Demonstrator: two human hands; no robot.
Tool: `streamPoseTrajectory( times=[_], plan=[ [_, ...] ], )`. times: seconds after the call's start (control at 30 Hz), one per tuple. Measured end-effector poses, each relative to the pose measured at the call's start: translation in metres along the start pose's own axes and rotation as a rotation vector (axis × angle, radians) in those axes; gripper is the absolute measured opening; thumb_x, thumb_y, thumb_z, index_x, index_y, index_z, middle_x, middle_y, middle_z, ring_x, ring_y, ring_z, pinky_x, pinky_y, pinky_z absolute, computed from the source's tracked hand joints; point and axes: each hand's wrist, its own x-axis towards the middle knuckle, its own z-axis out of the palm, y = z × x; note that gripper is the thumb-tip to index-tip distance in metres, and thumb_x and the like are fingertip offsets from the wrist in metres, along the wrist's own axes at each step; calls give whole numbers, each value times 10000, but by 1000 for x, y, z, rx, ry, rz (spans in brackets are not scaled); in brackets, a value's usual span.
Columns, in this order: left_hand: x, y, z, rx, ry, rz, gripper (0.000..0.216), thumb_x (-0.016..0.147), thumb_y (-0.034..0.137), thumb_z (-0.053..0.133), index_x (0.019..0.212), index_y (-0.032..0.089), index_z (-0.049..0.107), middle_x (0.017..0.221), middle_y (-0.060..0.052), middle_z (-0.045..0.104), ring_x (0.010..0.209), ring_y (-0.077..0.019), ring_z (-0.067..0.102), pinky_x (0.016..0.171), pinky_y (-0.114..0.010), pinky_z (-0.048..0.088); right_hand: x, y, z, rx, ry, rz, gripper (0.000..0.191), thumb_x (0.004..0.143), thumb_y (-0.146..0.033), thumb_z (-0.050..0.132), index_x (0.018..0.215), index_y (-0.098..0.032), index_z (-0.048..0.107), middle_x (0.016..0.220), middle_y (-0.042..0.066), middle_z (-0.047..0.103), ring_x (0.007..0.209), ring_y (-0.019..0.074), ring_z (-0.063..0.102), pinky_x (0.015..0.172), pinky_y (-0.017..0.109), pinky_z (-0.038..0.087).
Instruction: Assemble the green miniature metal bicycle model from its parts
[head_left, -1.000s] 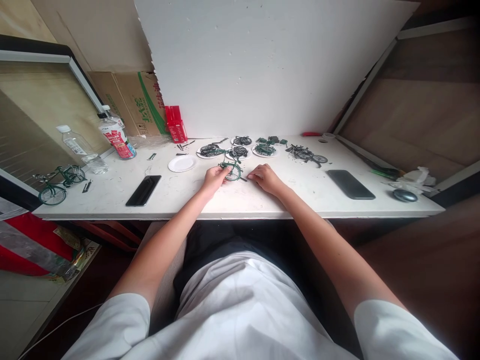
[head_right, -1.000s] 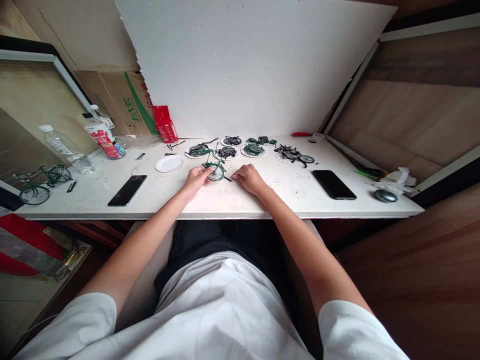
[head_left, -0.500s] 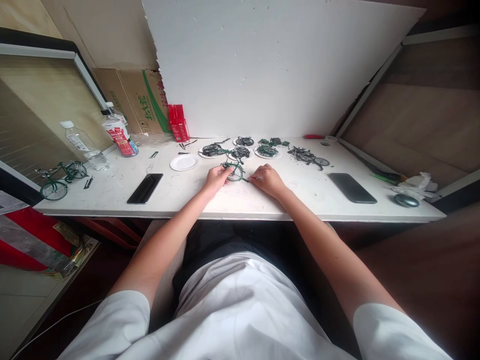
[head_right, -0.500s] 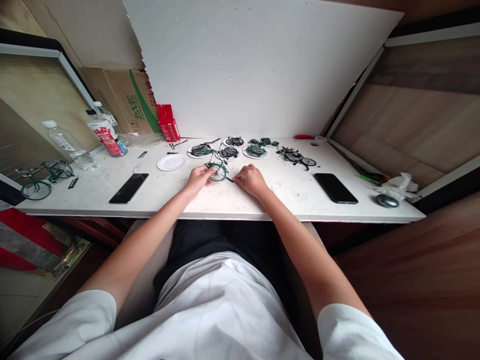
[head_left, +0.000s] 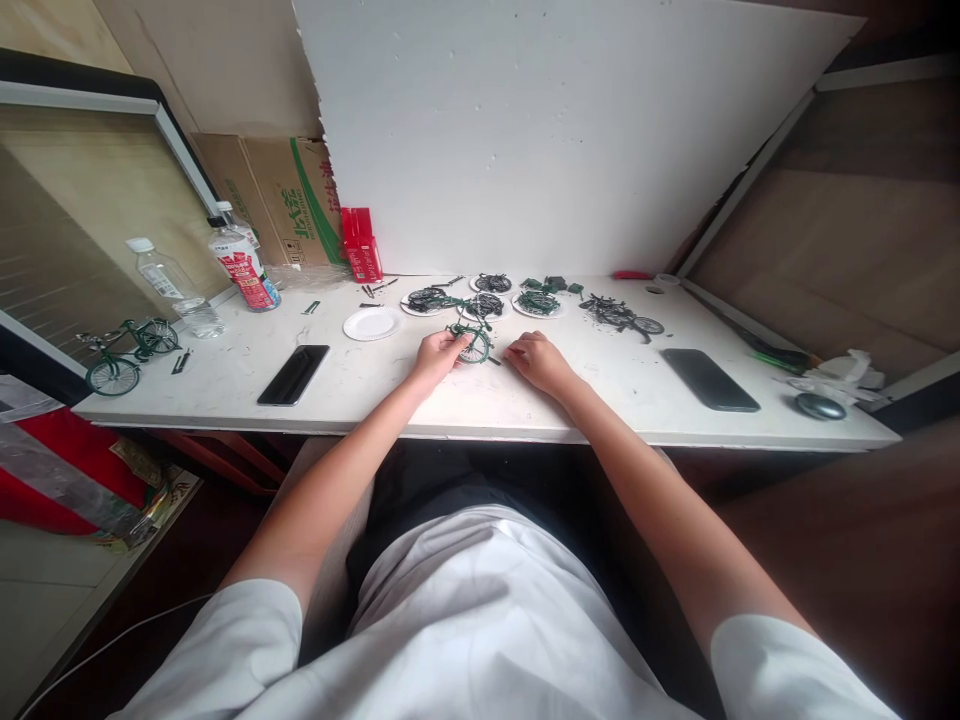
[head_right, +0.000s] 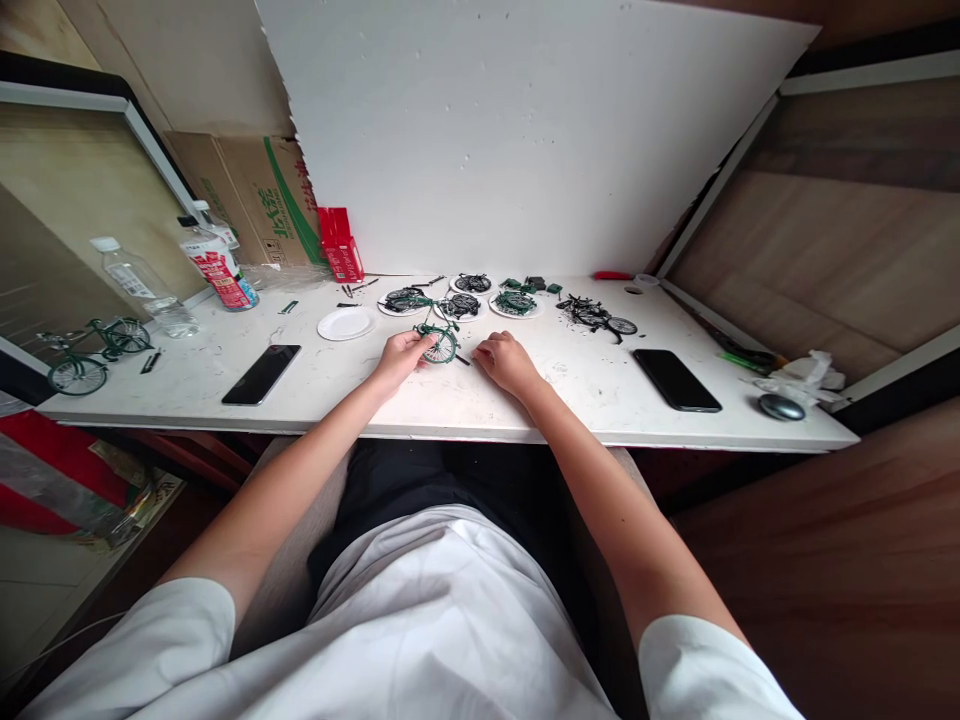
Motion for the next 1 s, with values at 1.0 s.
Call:
streamPoseTrajectory(
  times=[1.0],
  plan=[
    [-1,-1,0,3,-7,25,537,703,648,900,747,168,665,742,-43,675,663,-147,608,594,-274,501,1,9,1,487,248,144,306,1024,-407,534,1042,-195,754,1068,138,779,949,260,713,881,423,572]
  ],
)
